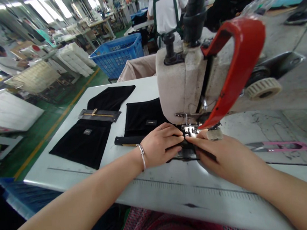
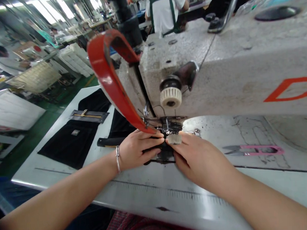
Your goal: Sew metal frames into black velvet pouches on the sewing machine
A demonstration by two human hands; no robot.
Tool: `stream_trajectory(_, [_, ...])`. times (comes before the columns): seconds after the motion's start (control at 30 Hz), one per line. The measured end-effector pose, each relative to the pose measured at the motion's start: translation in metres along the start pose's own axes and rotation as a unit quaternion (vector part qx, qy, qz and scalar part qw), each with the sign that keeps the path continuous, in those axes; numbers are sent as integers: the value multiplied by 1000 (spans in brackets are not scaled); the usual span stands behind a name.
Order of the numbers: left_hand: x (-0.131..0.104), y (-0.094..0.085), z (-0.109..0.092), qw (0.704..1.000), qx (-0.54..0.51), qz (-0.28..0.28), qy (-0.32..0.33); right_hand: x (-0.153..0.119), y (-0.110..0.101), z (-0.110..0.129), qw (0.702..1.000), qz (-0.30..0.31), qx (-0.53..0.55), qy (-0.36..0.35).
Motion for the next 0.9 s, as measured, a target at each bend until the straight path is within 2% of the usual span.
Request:
stream_trajectory(0.13, [1, -2, -1, 1000, 7, 7, -16, 1, 0, 0, 1000, -2, 3, 0])
stream_trajectory(0.37, [2, 2, 5, 997, -56, 15, -42, 1, -1, 2, 1000, -22, -1, 0])
stream_trajectory(0.47, [4, 1, 3, 999, -28, 10, -37, 0, -1, 2, 1000, -19, 8, -3])
stream_trajectory(0.67, [0, -9, -1, 999, 52, -11, 2, -1, -23, -15, 992, -115, -25, 48])
stream_trajectory(0.8, [-2, -12, 9, 1000, -19, -13, -6, 3, -18, -24, 990, -65, -99, 76])
stream_trajectory(0.9, [0, -9, 10, 998, -60, -30, -21, 3, -17, -21, 988, -79, -104, 78])
Point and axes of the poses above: each hand's wrist, its own x-axis towards the middle knuckle, its own y-axis out of the palm, z = x × y, the point moved 7 cm from there along x, towards the middle knuckle, and after that the axes turned 4 degrees about y, right-handed, at the moved point
